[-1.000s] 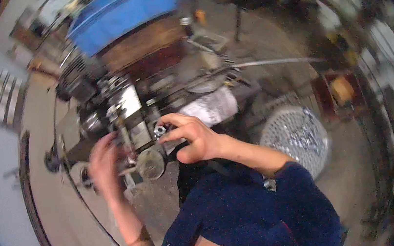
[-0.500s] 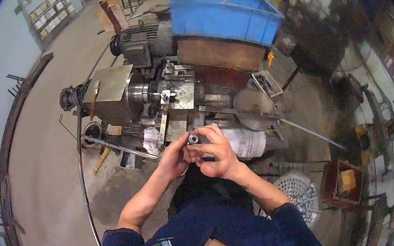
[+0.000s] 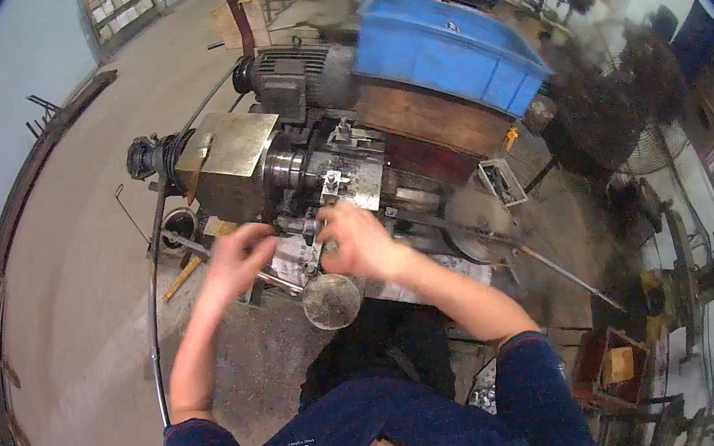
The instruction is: The person repeatedly picks small metal parts from a perforated tray, places them into a metal press machine, and uses two long metal rods to operate the press. The person then removes the processed parts and returns them to the tray.
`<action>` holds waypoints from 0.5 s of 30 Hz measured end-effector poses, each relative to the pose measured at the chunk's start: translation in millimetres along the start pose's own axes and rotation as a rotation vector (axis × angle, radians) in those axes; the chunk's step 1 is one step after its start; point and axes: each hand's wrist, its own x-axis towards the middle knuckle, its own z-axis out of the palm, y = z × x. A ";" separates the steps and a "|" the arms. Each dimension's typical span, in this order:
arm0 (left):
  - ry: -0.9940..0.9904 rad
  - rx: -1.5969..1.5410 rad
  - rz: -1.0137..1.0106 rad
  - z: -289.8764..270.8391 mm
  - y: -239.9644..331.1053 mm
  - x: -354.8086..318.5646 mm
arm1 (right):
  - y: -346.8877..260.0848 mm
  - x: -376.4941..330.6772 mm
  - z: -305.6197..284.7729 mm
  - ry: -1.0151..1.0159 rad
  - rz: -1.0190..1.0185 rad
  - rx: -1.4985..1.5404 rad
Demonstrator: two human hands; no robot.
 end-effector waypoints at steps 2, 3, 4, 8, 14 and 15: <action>0.145 0.102 -0.118 -48.4 -17.6 -15.5 | 21.8 33.2 -1.4 0.006 0.022 -0.177; 0.205 0.228 -0.172 -71.2 -28.5 -26.8 | 37.4 49.7 2.8 -0.021 0.090 -0.214; 0.265 0.353 -0.224 -92.0 -40.0 -40.6 | 50.3 60.9 8.6 0.052 0.121 -0.222; 0.239 0.850 -0.479 -149.0 -87.7 -119.2 | 84.7 99.5 33.6 -0.159 0.381 -0.276; 0.174 0.532 -0.724 -124.4 -100.6 -185.8 | 101.2 112.5 47.8 -0.111 0.423 -0.049; 0.202 0.540 -0.750 -117.0 -119.4 -188.4 | 101.8 115.2 49.2 -0.124 0.414 -0.037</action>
